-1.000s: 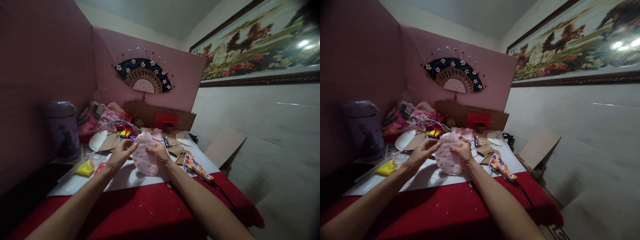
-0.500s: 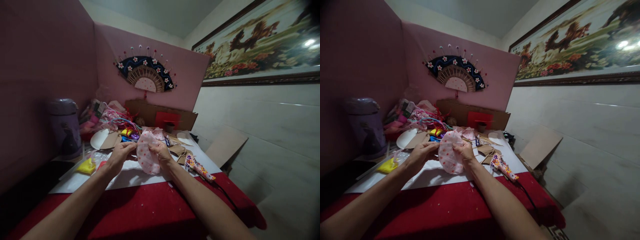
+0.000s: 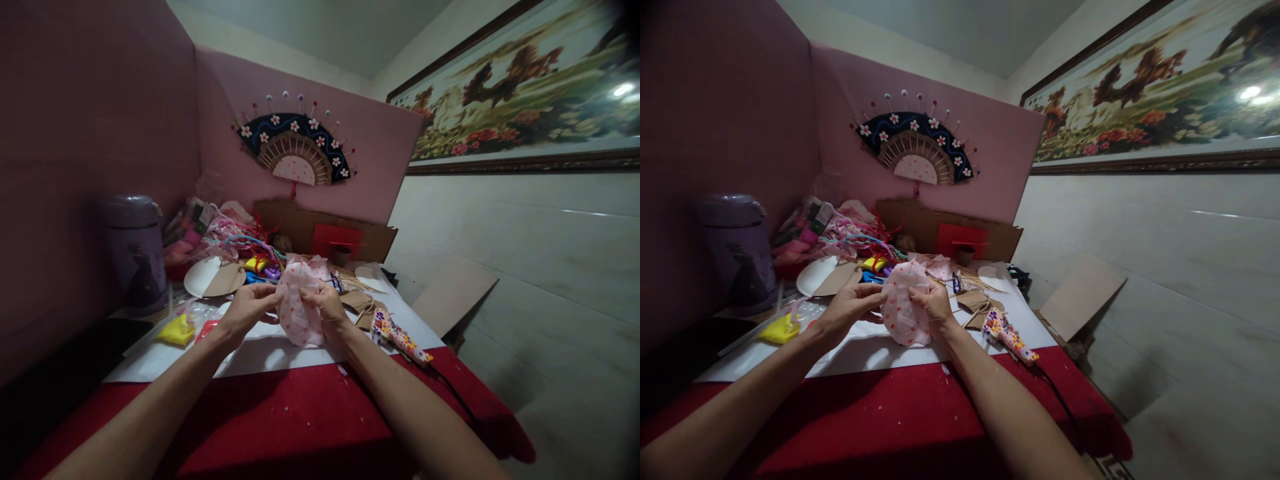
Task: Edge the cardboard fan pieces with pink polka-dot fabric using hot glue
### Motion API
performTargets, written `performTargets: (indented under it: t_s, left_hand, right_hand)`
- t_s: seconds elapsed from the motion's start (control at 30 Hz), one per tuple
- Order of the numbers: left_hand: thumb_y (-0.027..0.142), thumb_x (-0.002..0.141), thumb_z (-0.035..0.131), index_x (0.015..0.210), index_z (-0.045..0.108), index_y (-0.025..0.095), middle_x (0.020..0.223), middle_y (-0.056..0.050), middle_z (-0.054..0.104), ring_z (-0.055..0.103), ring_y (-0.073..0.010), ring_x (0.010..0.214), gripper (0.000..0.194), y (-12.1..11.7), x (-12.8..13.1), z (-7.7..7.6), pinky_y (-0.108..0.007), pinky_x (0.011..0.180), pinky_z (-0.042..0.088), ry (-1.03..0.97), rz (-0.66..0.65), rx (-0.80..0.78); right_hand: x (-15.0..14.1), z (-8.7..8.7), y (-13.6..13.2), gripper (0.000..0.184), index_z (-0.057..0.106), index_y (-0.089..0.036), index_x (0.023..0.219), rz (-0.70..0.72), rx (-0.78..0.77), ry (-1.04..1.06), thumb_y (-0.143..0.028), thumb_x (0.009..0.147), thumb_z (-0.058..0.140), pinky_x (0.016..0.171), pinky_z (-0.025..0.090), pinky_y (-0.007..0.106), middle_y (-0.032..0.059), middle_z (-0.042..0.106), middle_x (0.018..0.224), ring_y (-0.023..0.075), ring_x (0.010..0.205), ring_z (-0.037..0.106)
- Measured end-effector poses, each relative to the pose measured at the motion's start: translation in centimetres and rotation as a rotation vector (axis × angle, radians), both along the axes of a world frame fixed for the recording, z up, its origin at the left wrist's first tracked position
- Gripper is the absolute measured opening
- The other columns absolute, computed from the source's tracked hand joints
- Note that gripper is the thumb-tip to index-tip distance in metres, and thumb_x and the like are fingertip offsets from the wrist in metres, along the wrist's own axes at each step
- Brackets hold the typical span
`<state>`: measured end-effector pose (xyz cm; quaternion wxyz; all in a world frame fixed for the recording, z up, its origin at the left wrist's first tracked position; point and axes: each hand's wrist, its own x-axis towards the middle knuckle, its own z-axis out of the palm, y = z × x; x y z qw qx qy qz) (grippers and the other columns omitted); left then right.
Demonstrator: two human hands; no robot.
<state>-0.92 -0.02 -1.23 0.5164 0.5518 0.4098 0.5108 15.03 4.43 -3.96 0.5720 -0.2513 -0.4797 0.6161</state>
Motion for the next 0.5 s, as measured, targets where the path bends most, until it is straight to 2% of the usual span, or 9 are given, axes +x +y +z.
performTargets:
  t_s: [0.07, 0.1, 0.17, 0.23, 0.27, 0.33, 0.43, 0.5]
  left_hand:
    - [0.039, 0.064, 0.072, 0.078, 0.070, 0.012, 0.066, -0.004, 0.067, 0.061, -0.0133, 0.056, 0.030, 0.1, 0.0, -0.2, -0.024, 0.050, 0.051, 0.001, -0.012, -0.019]
    - [0.040, 0.063, 0.072, 0.075, 0.069, 0.011, 0.064, -0.004, 0.066, 0.060, -0.0130, 0.054, 0.031, 0.2, -0.1, -0.2, -0.024, 0.049, 0.051, -0.009, -0.004, -0.035]
    - [0.041, 0.061, 0.073, 0.070, 0.066, 0.010, 0.061, -0.003, 0.065, 0.059, -0.0130, 0.053, 0.033, 0.4, -0.2, -0.3, -0.024, 0.048, 0.051, -0.046, 0.052, -0.072]
    - [0.042, 0.060, 0.074, 0.070, 0.064, 0.010, 0.060, -0.003, 0.064, 0.060, -0.0139, 0.053, 0.035, 0.5, -0.2, -0.4, -0.026, 0.049, 0.052, -0.078, 0.129, -0.089]
    - [0.042, 0.060, 0.074, 0.070, 0.063, 0.010, 0.060, -0.003, 0.064, 0.060, -0.0143, 0.054, 0.036, 0.5, -0.2, -0.5, -0.027, 0.049, 0.052, -0.079, 0.158, -0.081]
    - [0.043, 0.060, 0.074, 0.069, 0.061, 0.010, 0.060, -0.003, 0.063, 0.060, -0.0142, 0.053, 0.036, 0.5, 0.0, -0.7, -0.028, 0.050, 0.053, -0.064, 0.182, -0.047]
    - [0.041, 0.060, 0.074, 0.067, 0.059, 0.011, 0.059, -0.001, 0.062, 0.060, -0.0140, 0.053, 0.034, 0.5, 0.3, -1.0, -0.029, 0.051, 0.054, -0.065, 0.152, -0.022]
    - [0.039, 0.060, 0.074, 0.067, 0.059, 0.012, 0.060, -0.001, 0.062, 0.062, -0.0150, 0.054, 0.032, 0.4, 0.4, -1.2, -0.030, 0.052, 0.054, -0.095, 0.126, -0.048]
  right_hand:
    - [0.1, -0.3, 0.3, 0.038, 0.063, -0.015, 0.088, -0.014, 0.041, -0.082, -0.030, 0.056, 0.078, 0.059, 0.048, 0.029, 0.0033, 0.068, 0.074, 0.0155, 0.059, 0.059]
    - [0.2, -0.4, 0.4, 0.038, 0.062, -0.015, 0.090, -0.071, 0.076, -0.141, -0.034, 0.060, 0.075, 0.060, 0.048, 0.030, 0.0040, 0.067, 0.075, 0.0165, 0.062, 0.060]
    - [0.4, -0.3, 0.5, 0.039, 0.058, -0.016, 0.095, -0.329, 0.224, -0.294, -0.039, 0.066, 0.071, 0.066, 0.048, 0.032, 0.0065, 0.066, 0.084, 0.0189, 0.072, 0.060]
    - [0.7, 0.2, 0.0, 0.037, 0.056, -0.018, 0.099, -0.651, 0.466, -0.484, -0.040, 0.072, 0.066, 0.077, 0.045, 0.036, 0.0093, 0.063, 0.097, 0.0213, 0.087, 0.057]
    - [0.7, 0.5, -0.3, 0.033, 0.056, -0.018, 0.100, -0.757, 0.594, -0.588, -0.039, 0.076, 0.063, 0.082, 0.042, 0.037, 0.0101, 0.061, 0.101, 0.0220, 0.092, 0.054]
    - [0.5, 1.0, -1.3, 0.022, 0.058, -0.018, 0.092, -0.781, 0.779, -0.783, -0.039, 0.083, 0.055, 0.085, 0.039, 0.038, 0.0091, 0.060, 0.095, 0.0225, 0.093, 0.052]
    - [-0.3, 1.2, -2.6, 0.019, 0.060, -0.019, 0.086, -0.685, 0.903, -0.978, -0.037, 0.084, 0.054, 0.084, 0.037, 0.037, 0.0071, 0.059, 0.091, 0.0226, 0.091, 0.050]
    - [-0.9, 0.9, -2.8, 0.013, 0.060, -0.020, 0.086, -0.637, 0.952, -1.033, -0.032, 0.082, 0.056, 0.084, 0.036, 0.037, 0.0060, 0.059, 0.091, 0.0223, 0.091, 0.049]
